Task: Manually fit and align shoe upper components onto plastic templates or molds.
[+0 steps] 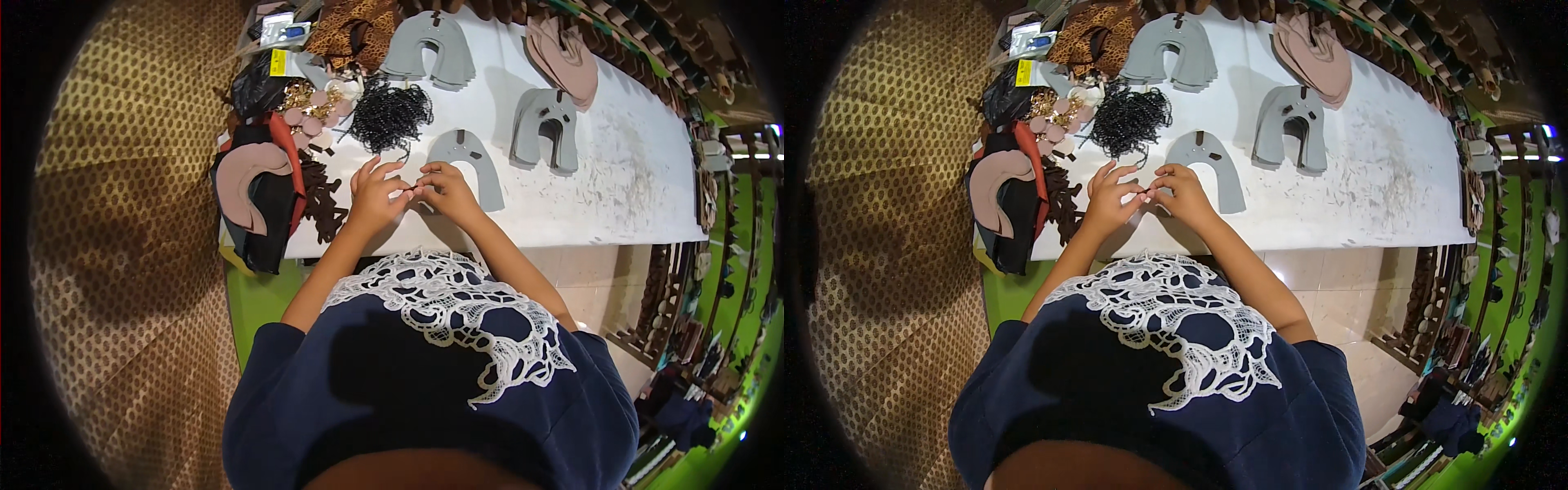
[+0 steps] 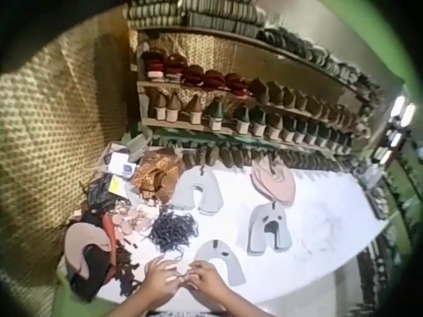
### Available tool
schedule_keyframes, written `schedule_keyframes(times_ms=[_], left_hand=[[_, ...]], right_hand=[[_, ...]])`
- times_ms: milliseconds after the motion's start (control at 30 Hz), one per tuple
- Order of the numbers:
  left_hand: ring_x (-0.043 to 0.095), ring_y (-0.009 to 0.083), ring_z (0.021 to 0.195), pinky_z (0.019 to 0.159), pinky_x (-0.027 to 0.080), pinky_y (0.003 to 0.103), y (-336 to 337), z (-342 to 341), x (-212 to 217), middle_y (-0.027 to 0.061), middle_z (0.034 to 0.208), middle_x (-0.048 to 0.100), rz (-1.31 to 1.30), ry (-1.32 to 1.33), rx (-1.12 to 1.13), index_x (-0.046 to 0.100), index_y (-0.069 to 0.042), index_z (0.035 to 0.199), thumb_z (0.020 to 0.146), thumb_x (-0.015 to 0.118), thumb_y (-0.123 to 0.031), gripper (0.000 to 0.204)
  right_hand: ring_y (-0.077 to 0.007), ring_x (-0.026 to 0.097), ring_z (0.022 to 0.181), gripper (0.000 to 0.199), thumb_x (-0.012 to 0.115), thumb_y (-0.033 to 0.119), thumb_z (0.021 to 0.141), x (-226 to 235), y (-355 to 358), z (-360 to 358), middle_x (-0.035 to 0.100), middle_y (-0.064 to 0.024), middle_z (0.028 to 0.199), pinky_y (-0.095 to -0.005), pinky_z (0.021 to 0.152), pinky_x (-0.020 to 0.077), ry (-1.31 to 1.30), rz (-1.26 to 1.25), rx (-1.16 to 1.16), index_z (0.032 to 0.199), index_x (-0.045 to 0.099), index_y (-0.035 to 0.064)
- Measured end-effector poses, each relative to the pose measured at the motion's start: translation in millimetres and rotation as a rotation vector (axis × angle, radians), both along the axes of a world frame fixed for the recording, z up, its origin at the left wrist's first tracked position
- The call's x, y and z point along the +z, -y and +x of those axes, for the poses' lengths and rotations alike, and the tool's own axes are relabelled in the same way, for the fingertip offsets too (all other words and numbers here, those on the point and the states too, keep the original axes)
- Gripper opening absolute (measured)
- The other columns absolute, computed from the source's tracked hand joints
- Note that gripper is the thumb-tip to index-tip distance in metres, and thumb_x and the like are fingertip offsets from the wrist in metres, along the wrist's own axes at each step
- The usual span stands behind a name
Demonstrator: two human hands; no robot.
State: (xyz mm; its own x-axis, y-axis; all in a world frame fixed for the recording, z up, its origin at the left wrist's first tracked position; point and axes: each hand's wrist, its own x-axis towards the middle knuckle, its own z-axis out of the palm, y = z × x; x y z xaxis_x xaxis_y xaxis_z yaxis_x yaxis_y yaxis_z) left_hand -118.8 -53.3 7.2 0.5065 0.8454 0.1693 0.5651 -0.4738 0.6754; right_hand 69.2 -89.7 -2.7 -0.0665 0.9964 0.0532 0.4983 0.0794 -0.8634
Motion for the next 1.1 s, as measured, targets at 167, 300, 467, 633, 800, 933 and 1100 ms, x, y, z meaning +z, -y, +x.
schedule_keyframes(times_ms=[167, 300, 467, 633, 800, 933, 1100], left_hand=[[0.034, 0.0347, 0.126, 0.102, 0.021, 0.049, -1.1, 23.3, -3.4, 0.0027, 0.122, 0.055, -0.027, 0.046, 0.018, 0.07, -0.018, 0.081, 0.073, 0.068, -0.027, 0.012], [0.034, 0.0355, 0.125, 0.1, 0.024, 0.05, -6.3, 42.0, -10.7, 0.0013, 0.124, 0.054, 0.004, -0.01, 0.014, 0.069, -0.017, 0.081, 0.074, 0.069, -0.028, 0.013], [0.032, 0.0404, 0.125, 0.099, 0.023, 0.053, -18.2, 72.2, -16.8, 0.0075, 0.131, 0.049, 0.067, -0.175, 0.164, 0.069, -0.017, 0.079, 0.073, 0.068, -0.028, 0.012], [0.029, 0.0405, 0.127, 0.101, 0.019, 0.055, -25.2, 92.1, -22.8, 0.009, 0.135, 0.046, 0.097, -0.209, 0.248, 0.07, -0.017, 0.077, 0.072, 0.068, -0.029, 0.013], [0.027, 0.0378, 0.129, 0.099, 0.017, 0.059, -24.3, 104.5, -19.4, 0.007, 0.137, 0.044, 0.065, -0.277, 0.318, 0.07, -0.018, 0.075, 0.071, 0.069, -0.03, 0.013], [0.027, 0.0373, 0.129, 0.099, 0.018, 0.058, -22.7, 107.6, -13.3, 0.0072, 0.138, 0.043, 0.036, -0.317, 0.346, 0.069, -0.018, 0.076, 0.071, 0.069, -0.03, 0.014], [0.03, 0.0359, 0.128, 0.099, 0.018, 0.056, -20.6, 104.3, -20.0, 0.0073, 0.134, 0.045, 0.175, -0.26, 0.32, 0.066, -0.02, 0.083, 0.073, 0.068, -0.027, 0.012]], right_hand=[[-0.0208, 0.055, 0.085, 0.016, 0.069, 0.019, 0.076, -0.7, 5.7, 21.4, 0.057, -0.0091, 0.107, -0.03, 0.067, 0.044, 0.04, 0.108, -0.051, 0.086, 0.069, 0.0068], [-0.0221, 0.054, 0.087, 0.017, 0.068, 0.019, 0.078, -4.1, 7.7, 34.5, 0.057, -0.0107, 0.109, -0.0309, 0.068, 0.0437, 0.018, 0.041, -0.087, 0.09, 0.069, 0.0072], [-0.0232, 0.057, 0.094, 0.018, 0.065, 0.016, 0.081, -6.1, 5.5, 57.7, 0.056, -0.0151, 0.113, -0.0305, 0.071, 0.046, 0.006, 0.094, -0.21, 0.096, 0.069, 0.0078], [-0.0235, 0.057, 0.098, 0.018, 0.064, 0.016, 0.082, 3.4, 6.8, 73.7, 0.056, -0.0149, 0.112, -0.029, 0.069, 0.0481, -0.023, -0.05, -0.265, 0.097, 0.069, 0.007], [-0.0242, 0.057, 0.098, 0.019, 0.065, 0.014, 0.081, -5.5, 6.1, 83.9, 0.054, -0.0145, 0.113, -0.0289, 0.067, 0.0499, 0.026, -0.025, -0.256, 0.098, 0.068, 0.0066], [-0.0245, 0.057, 0.1, 0.018, 0.065, 0.014, 0.081, -3.9, 6.1, 86.0, 0.054, -0.0146, 0.112, -0.0292, 0.068, 0.0508, 0.028, -0.045, -0.251, 0.097, 0.068, 0.0063], [-0.0314, 0.054, 0.104, 0.019, 0.064, 0.013, 0.079, -5.3, 4.4, 88.2, 0.055, -0.0165, 0.112, -0.0362, 0.085, 0.0468, 0.125, 0.021, -0.232, 0.096, 0.068, 0.006]])
